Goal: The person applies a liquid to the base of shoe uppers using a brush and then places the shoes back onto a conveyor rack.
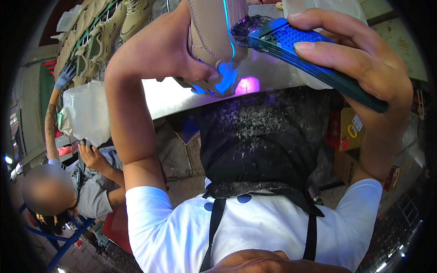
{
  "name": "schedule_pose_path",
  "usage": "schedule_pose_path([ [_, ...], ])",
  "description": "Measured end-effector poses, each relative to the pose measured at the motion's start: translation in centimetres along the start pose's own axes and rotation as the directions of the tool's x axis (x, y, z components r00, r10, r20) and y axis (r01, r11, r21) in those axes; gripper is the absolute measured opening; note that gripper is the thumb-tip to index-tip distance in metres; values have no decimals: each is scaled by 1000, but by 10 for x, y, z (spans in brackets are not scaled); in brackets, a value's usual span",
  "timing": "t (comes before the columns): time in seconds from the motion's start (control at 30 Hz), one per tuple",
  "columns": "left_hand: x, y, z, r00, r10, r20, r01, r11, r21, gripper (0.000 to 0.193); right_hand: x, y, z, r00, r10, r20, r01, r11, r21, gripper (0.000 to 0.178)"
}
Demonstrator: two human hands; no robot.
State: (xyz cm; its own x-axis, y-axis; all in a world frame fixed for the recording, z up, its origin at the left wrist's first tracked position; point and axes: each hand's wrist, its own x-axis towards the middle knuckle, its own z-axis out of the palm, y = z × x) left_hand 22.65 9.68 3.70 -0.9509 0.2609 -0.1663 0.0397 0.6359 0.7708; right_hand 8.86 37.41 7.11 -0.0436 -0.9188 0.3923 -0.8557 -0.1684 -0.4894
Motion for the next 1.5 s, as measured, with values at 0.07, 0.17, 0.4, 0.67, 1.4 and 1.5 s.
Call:
schedule_pose_path([
  [0.07,5,17,-8,1000,-10,11,10,999,37,66,-3,6,6,1000,8,-6,-8,998,69,28],
  [0.17,1,-5,0,989,-127,-75,123,991,-59,65,-7,13,9,1000,-8,-5,9,994,111,29],
  [0.4,10,3,-3,991,11,-132,3,995,105,83,-17,35,42,991,-76,-115,97,976,194,33],
  [0.67,12,-25,-15,992,-79,-95,72,995,-72,81,-21,41,74,972,-69,-225,108,980,168,36],
  [1.4,9,-18,-4,972,-23,-235,52,991,121,101,-56,44,117,910,389,-144,-154,640,753,34],
  [1.5,7,-32,-16,989,-2,-150,14,997,79,103,-51,41,119,892,396,-217,-70,595,801,33],
])
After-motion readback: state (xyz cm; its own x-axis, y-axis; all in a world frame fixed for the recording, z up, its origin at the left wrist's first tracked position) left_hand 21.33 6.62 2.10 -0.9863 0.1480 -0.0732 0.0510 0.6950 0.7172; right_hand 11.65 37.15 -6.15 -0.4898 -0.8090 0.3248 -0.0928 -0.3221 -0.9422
